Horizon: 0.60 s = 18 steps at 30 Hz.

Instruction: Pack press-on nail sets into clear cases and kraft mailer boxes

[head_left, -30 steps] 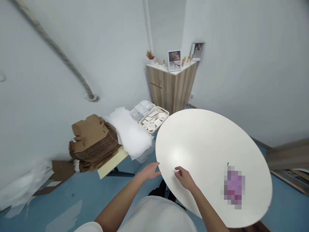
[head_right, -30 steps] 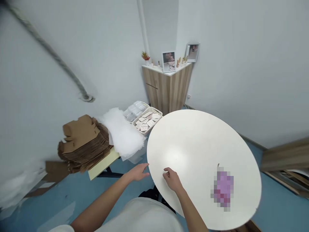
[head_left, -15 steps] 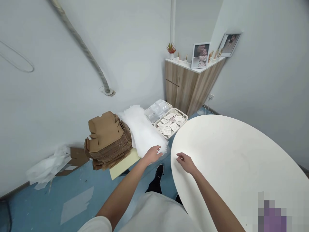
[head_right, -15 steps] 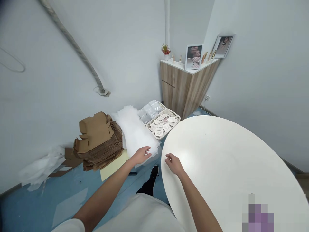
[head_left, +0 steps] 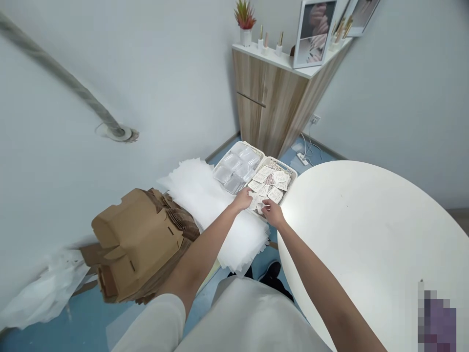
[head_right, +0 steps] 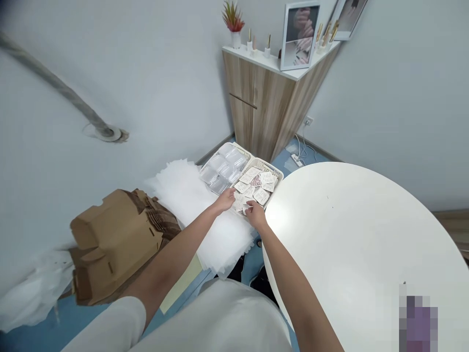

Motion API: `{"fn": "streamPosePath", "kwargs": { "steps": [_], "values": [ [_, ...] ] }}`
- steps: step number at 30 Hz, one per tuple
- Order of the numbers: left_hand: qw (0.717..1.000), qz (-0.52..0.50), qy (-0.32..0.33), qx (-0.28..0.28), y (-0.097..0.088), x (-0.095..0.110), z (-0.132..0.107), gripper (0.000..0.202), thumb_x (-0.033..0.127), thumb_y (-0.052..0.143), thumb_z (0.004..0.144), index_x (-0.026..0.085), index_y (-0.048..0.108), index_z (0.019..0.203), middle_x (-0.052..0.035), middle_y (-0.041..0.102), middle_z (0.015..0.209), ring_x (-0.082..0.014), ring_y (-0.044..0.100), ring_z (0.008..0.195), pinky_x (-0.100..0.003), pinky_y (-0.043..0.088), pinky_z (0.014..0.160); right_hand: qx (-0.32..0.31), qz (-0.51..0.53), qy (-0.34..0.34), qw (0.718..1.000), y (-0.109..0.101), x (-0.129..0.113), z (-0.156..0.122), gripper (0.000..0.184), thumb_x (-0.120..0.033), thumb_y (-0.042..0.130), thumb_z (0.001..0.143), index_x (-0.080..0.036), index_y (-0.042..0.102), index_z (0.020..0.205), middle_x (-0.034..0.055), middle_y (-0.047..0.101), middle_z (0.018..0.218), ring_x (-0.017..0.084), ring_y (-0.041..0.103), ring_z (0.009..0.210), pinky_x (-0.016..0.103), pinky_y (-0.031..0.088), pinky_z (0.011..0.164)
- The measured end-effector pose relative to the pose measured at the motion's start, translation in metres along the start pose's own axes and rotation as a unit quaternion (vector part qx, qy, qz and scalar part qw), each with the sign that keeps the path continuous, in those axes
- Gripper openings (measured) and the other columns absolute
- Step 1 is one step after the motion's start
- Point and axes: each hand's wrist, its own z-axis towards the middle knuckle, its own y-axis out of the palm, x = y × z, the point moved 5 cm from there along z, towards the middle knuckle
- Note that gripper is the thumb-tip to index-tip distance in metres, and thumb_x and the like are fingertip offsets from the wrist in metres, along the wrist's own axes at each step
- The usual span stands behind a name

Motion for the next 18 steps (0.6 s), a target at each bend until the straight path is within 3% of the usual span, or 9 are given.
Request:
{"fn": "streamPosePath", "kwargs": {
  "steps": [3,6,12,18],
  "values": [
    [1.0,0.022,0.005,0.0,-0.005,0.001,0.021,0.042,0.011,0.048,0.072,0.012,0.045,0.114,-0.0125,0.049,0.12,-0.018,0.046,0.111,-0.027,0.034,0.091,0.011,-0.001,0.009,1.0,0.005,0.001,0.014,0.033,-0.019,0.049,0.067,-0.02,0.054,0.1,0.0019,0.061,0.088,0.013,0.056,0.074,0.029,0.045,0.073],
    [0.996,0.071,-0.043,-0.036,-0.007,-0.012,0.033,0.039,0.012,0.051,0.069,0.012,0.049,0.108,-0.0126,0.052,0.117,-0.0207,0.048,0.107,-0.029,0.036,0.088,0.016,0.007,0.017,1.0,0.01,0.003,0.025,0.033,-0.017,0.048,0.068,-0.02,0.054,0.101,0.0022,0.061,0.089,0.013,0.057,0.075,0.03,0.044,0.074],
    [0.991,0.077,-0.081,-0.071,-0.004,-0.038,0.035,0.043,0.012,0.053,0.065,0.011,0.049,0.107,-0.0124,0.055,0.111,-0.0219,0.05,0.101,-0.028,0.039,0.08,0.015,0.037,0.028,0.999,0.016,0.005,0.035,0.032,-0.015,0.047,0.068,-0.02,0.053,0.098,0.0033,0.059,0.1,0.012,0.057,0.077,0.028,0.044,0.074],
    [0.993,0.021,-0.076,-0.085,0.003,-0.044,0.038,0.045,0.017,0.056,0.066,0.01,0.045,0.11,-0.0119,0.058,0.103,-0.0197,0.055,0.091,-0.027,0.042,0.075,0.034,0.052,0.057,0.996,0.019,0.01,0.044,0.027,-0.016,0.051,0.065,-0.019,0.057,0.092,0.002,0.06,0.086,0.012,0.056,0.075,0.028,0.045,0.071]
  ]
}}
